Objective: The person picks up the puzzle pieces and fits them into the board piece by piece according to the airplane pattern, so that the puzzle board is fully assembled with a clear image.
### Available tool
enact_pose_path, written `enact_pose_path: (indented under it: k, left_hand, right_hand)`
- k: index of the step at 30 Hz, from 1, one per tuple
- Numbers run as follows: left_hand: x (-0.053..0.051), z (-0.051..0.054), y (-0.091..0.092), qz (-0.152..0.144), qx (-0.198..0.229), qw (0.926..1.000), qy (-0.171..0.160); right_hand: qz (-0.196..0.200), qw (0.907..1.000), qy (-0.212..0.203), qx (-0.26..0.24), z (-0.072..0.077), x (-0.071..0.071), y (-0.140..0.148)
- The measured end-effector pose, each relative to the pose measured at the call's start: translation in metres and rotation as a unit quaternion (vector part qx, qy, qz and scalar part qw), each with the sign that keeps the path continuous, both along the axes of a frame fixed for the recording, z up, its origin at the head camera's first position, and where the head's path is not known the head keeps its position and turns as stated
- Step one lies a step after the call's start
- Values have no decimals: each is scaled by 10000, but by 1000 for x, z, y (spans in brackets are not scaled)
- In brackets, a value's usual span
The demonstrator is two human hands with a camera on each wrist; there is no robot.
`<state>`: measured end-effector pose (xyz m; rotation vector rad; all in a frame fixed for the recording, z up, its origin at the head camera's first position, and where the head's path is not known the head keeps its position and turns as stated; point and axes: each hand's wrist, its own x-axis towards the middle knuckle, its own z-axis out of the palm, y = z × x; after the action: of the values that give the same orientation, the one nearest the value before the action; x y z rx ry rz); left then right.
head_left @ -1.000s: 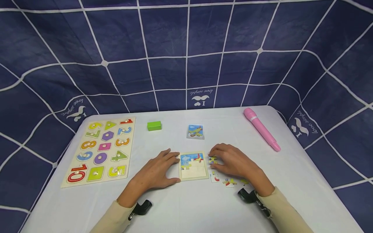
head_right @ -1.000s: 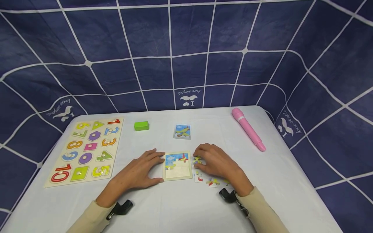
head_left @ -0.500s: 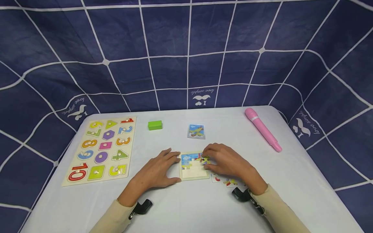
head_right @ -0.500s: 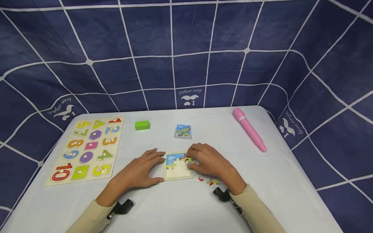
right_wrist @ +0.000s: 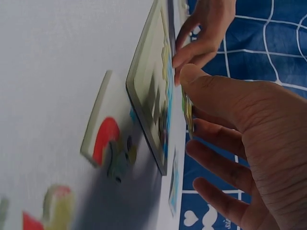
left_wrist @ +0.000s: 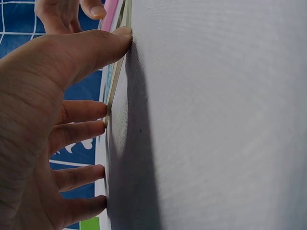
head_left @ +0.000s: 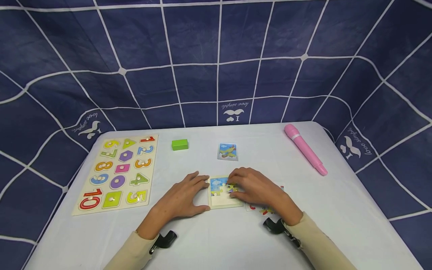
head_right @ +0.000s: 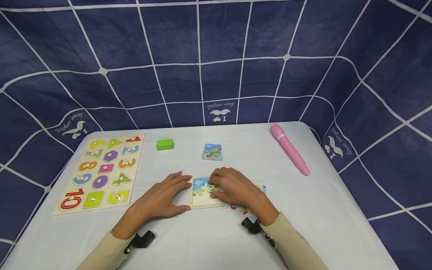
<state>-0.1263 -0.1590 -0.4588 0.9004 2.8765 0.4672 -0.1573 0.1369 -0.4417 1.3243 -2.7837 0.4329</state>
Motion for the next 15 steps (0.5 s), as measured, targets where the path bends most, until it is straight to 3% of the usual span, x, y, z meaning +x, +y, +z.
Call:
enact_pose_path:
  k: [15]
  left_hand:
    - [0,0,-1,-37,42,10000,61]
  right_hand:
    - [204,9997,-90,-59,-6,-3,-15]
